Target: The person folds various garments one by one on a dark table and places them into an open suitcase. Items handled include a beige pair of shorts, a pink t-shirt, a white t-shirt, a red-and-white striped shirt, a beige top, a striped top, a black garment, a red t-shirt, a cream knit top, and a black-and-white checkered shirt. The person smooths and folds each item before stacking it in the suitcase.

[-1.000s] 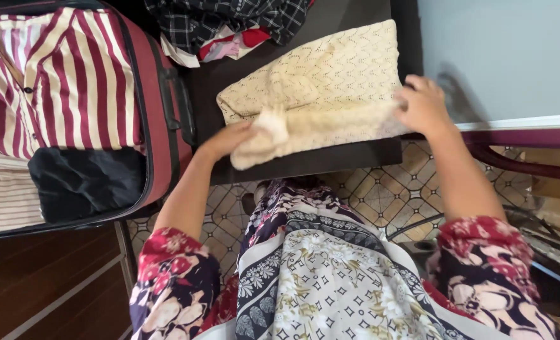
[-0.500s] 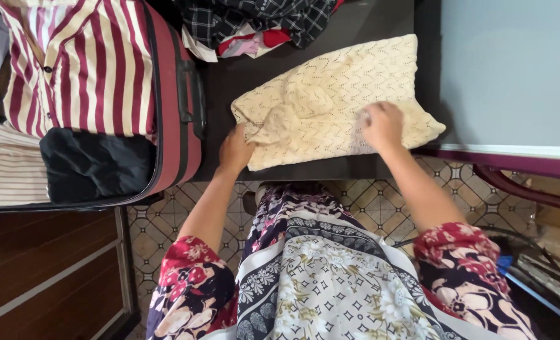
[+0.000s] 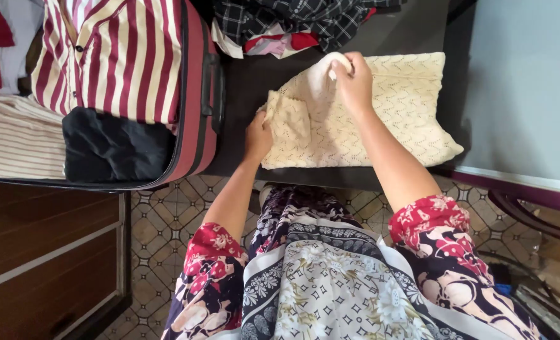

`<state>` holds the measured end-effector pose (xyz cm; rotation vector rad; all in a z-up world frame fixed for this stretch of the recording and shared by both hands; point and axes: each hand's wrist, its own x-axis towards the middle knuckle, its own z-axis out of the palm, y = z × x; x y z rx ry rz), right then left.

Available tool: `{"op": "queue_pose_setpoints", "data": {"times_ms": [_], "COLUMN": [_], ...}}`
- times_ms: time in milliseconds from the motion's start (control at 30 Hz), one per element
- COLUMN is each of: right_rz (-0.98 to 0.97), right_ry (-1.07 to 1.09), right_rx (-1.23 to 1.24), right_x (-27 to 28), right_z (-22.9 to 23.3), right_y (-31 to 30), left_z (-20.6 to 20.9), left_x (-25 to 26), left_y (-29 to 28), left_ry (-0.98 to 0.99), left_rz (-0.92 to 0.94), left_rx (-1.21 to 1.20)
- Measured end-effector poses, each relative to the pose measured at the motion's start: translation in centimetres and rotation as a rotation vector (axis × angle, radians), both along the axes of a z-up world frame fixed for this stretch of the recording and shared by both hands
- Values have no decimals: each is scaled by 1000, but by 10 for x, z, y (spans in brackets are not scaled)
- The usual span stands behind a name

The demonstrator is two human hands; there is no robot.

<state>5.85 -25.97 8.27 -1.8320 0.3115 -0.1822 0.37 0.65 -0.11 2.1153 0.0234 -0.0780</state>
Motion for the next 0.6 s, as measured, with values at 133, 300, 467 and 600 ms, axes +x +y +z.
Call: {"op": "queue_pose_setpoints", "data": {"times_ms": [133, 300, 467, 600], "right_rz": [22, 156, 322, 209], "right_ry": [-78, -187, 422, 592], "right_rx": [-3, -133, -523, -372], "right_x": [23, 23, -14, -33], "right_z": [6, 3, -9, -16], "right_y": [16, 27, 49, 60], "left_z": [9, -8, 5, 30], "left_x": [5, 14, 23, 34], "left_y": [1, -4, -12, -23], "left_ry": [136, -7, 68, 96], "left_rz": [-71, -43, -24, 7], "left_rx": [-17, -42, 52, 284]}}
